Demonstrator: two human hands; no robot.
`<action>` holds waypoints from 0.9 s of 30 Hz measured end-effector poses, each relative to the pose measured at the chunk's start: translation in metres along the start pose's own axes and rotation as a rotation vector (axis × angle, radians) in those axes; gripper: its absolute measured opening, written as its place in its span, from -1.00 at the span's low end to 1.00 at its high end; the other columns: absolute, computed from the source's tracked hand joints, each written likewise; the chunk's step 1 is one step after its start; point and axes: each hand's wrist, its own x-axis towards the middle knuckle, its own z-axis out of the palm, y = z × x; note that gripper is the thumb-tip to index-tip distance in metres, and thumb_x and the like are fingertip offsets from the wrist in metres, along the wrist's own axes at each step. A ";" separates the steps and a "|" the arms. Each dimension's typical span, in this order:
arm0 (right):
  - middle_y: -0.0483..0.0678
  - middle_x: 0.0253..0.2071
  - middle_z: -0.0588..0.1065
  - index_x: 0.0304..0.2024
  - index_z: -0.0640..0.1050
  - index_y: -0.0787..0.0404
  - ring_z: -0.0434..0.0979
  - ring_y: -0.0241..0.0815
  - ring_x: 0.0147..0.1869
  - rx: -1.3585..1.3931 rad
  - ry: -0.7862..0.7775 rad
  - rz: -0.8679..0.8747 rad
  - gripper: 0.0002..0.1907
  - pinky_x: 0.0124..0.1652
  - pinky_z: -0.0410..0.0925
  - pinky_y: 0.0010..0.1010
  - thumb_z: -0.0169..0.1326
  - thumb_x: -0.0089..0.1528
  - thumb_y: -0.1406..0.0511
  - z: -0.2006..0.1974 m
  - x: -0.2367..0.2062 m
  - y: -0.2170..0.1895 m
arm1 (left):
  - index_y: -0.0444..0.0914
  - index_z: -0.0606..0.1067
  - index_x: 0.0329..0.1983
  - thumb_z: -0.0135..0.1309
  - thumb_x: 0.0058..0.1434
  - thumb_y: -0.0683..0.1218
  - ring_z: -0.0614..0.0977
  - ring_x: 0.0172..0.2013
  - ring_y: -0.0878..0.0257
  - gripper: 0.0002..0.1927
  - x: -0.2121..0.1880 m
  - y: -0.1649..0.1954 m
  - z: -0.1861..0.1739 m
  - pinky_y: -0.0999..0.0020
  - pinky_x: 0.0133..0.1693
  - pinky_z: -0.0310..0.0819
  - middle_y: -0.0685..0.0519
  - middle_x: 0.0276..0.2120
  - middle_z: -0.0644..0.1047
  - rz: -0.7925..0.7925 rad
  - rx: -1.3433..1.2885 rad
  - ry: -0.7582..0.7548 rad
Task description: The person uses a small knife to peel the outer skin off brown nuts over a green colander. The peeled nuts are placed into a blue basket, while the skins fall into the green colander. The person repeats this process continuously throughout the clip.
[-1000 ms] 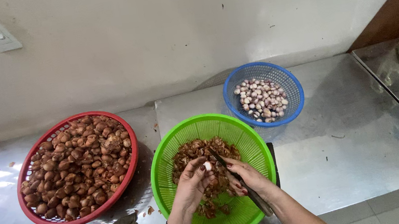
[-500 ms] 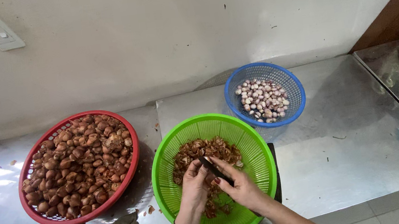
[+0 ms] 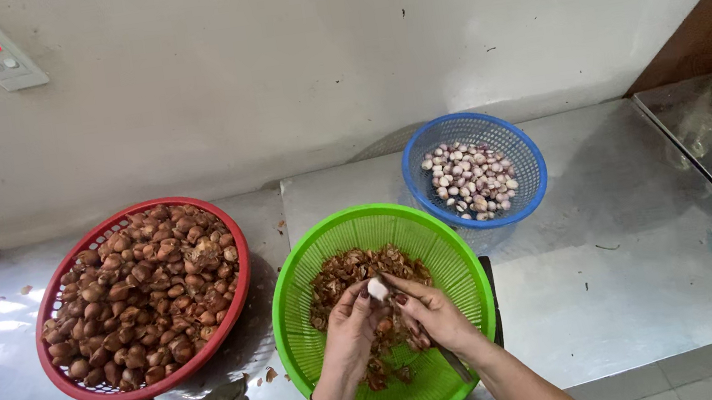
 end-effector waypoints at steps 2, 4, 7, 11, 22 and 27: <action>-0.23 -0.64 0.32 0.46 0.31 -0.07 0.29 -0.44 -0.65 -0.034 -0.017 -0.075 -0.45 -0.60 0.30 -0.56 -0.07 0.40 0.29 0.004 -0.004 0.001 | -0.26 0.52 0.08 0.09 0.29 -0.01 0.65 -0.16 0.24 -0.64 -0.003 0.001 0.002 0.28 -0.10 0.60 0.05 -0.13 0.63 0.006 0.028 -0.006; -0.24 -0.63 0.31 0.47 0.31 -0.03 0.28 -0.45 -0.65 -0.033 0.005 -0.114 -0.44 -0.59 0.29 -0.57 -0.06 0.40 0.30 0.007 -0.008 0.002 | -0.23 0.51 0.10 0.07 0.29 0.01 0.66 -0.17 0.25 -0.64 -0.003 0.002 0.002 0.30 -0.11 0.63 0.03 -0.13 0.62 0.043 0.067 0.010; -0.24 -0.63 0.32 0.47 0.31 -0.02 0.29 -0.44 -0.64 -0.071 0.000 -0.140 -0.44 -0.60 0.28 -0.57 -0.06 0.40 0.28 0.010 -0.012 0.001 | -0.27 0.48 0.08 0.15 0.30 -0.07 0.68 -0.25 0.23 -0.68 -0.003 0.003 0.001 0.32 -0.22 0.61 0.01 -0.18 0.61 0.039 0.100 -0.040; -0.22 -0.66 0.31 0.46 0.30 -0.05 0.30 -0.42 -0.67 -0.034 -0.040 -0.065 -0.45 -0.62 0.27 -0.56 -0.10 0.40 0.22 0.007 -0.015 0.002 | -0.33 0.48 0.07 0.14 0.31 -0.09 0.69 -0.27 0.26 -0.68 -0.003 0.005 0.002 0.38 -0.27 0.59 0.03 -0.20 0.63 0.024 0.116 -0.058; -0.25 -0.63 0.31 0.50 0.19 -0.17 0.26 -0.45 -0.64 -0.213 0.011 -0.054 -0.39 -0.60 0.29 -0.58 -0.09 0.39 0.22 -0.001 -0.017 -0.014 | -0.30 0.54 0.18 0.17 0.26 -0.16 0.65 -0.32 0.37 -0.59 -0.007 0.018 0.001 0.45 -0.26 0.60 0.08 -0.19 0.67 0.103 0.423 0.008; -0.21 -0.23 0.50 0.51 0.16 -0.17 0.29 -0.48 -0.51 -0.224 -0.127 -0.016 -0.32 -0.50 0.32 -0.64 -0.04 0.35 0.31 0.013 -0.033 -0.029 | -0.34 0.57 0.11 0.16 0.29 -0.17 0.67 -0.30 0.37 -0.67 -0.006 0.019 -0.005 0.46 -0.25 0.60 0.08 -0.24 0.67 0.134 0.456 -0.036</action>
